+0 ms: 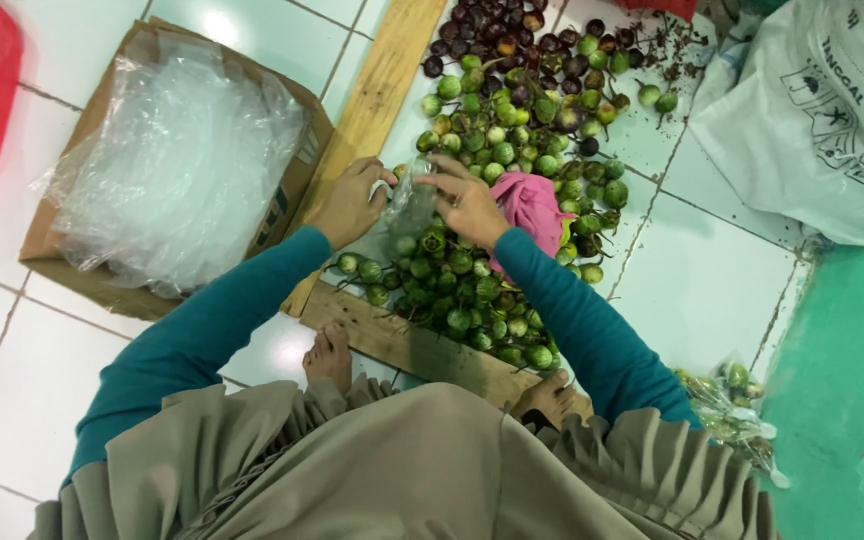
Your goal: The person wipes small green fruits with a pink cloth, then places them into clear plastic bags. The person repeats this process for multiple fruits, handling them one at a time and arranging the filled bags on the floor.
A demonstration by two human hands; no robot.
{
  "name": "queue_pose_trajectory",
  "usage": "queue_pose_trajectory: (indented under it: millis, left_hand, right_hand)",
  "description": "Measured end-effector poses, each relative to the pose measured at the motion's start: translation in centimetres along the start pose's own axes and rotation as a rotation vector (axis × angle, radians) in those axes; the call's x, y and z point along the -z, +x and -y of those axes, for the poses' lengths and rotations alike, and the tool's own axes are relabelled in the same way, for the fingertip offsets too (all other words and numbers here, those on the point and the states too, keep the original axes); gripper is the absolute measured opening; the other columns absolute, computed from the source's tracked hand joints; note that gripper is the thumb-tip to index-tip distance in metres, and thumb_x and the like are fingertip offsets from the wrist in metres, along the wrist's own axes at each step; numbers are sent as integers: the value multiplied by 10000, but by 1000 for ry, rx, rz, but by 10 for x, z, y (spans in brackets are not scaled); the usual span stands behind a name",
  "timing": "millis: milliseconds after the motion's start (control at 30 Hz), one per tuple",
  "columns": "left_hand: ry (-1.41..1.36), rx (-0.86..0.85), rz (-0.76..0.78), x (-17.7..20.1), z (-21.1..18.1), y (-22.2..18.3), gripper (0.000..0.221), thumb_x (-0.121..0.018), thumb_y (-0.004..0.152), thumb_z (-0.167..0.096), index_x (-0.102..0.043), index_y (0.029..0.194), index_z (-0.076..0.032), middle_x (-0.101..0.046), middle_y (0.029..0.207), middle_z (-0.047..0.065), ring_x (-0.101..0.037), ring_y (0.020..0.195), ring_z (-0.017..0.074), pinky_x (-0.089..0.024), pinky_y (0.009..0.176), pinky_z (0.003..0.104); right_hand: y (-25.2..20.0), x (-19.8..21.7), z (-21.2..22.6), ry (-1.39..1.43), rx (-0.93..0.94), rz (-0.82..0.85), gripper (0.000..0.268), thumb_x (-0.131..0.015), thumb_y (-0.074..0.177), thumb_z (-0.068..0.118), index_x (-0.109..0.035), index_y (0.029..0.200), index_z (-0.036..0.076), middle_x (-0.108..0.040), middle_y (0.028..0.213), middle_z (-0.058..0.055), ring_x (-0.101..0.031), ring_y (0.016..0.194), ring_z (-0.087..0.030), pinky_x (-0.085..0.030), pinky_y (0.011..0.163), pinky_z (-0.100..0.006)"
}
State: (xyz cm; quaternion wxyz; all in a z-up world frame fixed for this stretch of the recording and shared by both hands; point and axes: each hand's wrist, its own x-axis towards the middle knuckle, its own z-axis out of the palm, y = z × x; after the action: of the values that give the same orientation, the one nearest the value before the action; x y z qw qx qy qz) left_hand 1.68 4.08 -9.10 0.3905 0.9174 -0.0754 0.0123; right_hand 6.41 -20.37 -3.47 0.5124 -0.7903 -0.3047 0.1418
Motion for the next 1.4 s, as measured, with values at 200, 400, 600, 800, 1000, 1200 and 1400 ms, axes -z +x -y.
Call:
queue_pose_trajectory:
  millis: [200, 400, 600, 800, 1000, 1200, 1400]
  left_hand:
    - [564, 307, 376, -66, 76, 20, 491, -386, 1101, -540, -657, 980, -149, -724, 880, 85, -764, 879, 324, -603, 794, 523]
    - [91, 613, 282, -108, 118, 30, 512, -646, 1040, -466, -668, 1277, -12, -737, 1091, 224, -747, 963, 384, -615, 698, 513]
    - [-104, 519, 138, -79, 89, 16, 340, -610, 1095, -425, -656, 975, -110, -634, 776, 50, -638, 695, 227, -517, 595, 390]
    - [-83, 292, 7, -31, 21, 32, 266, -648, 1062, -253, -693, 1162, -11, -654, 1100, 210, -669, 1108, 437, -559, 915, 553]
    - [-86, -80, -210, -22, -12, 62, 189, -633, 1118, -223, -588, 1127, -39, -689, 1040, 182, -681, 1064, 422, -544, 903, 542]
    - [-386, 16, -82, -59, -62, 80, 268, -616, 1106, -334, -634, 1136, -67, -742, 1026, 206, -721, 1006, 410, -552, 874, 509]
    - [-158, 84, 337, -110, -70, 80, 340, -381, 1175, -323, -615, 1147, -79, -706, 859, 152, -722, 835, 385, -554, 733, 526]
  right_hand:
    - [-30, 29, -66, -289, -94, 14, 413, -612, 959, -30, -717, 1334, 107, -502, 1510, -292, -506, 1345, -576, -507, 1020, -738]
    - [-76, 27, -181, -375, -92, -37, 336, -671, 960, 120, -777, 1258, 232, -641, 1385, -113, -605, 1315, -396, -484, 1133, -541]
    - [-81, 41, -114, -826, -79, 42, 349, -529, 1096, 314, -612, 1429, 248, -435, 1554, -159, -392, 1440, -421, -357, 1127, -655]
    - [-115, 49, -150, -580, -195, -71, 598, -660, 854, 62, -590, 1396, 305, -494, 1407, -111, -566, 1238, -407, -540, 1032, -556]
    - [-150, 77, -192, -273, -264, -220, 492, -737, 788, 63, -751, 1198, 336, -712, 1163, 6, -651, 1209, -270, -486, 1079, -453]
    - [-141, 114, -82, 208, -587, -451, 418, -594, 829, -36, -770, 1148, 168, -701, 1025, -82, -662, 997, -199, -536, 961, -389]
    - [-170, 124, -115, 426, -638, -518, 311, -656, 859, -11, -754, 1127, 112, -711, 905, -32, -655, 816, -102, -565, 739, -285]
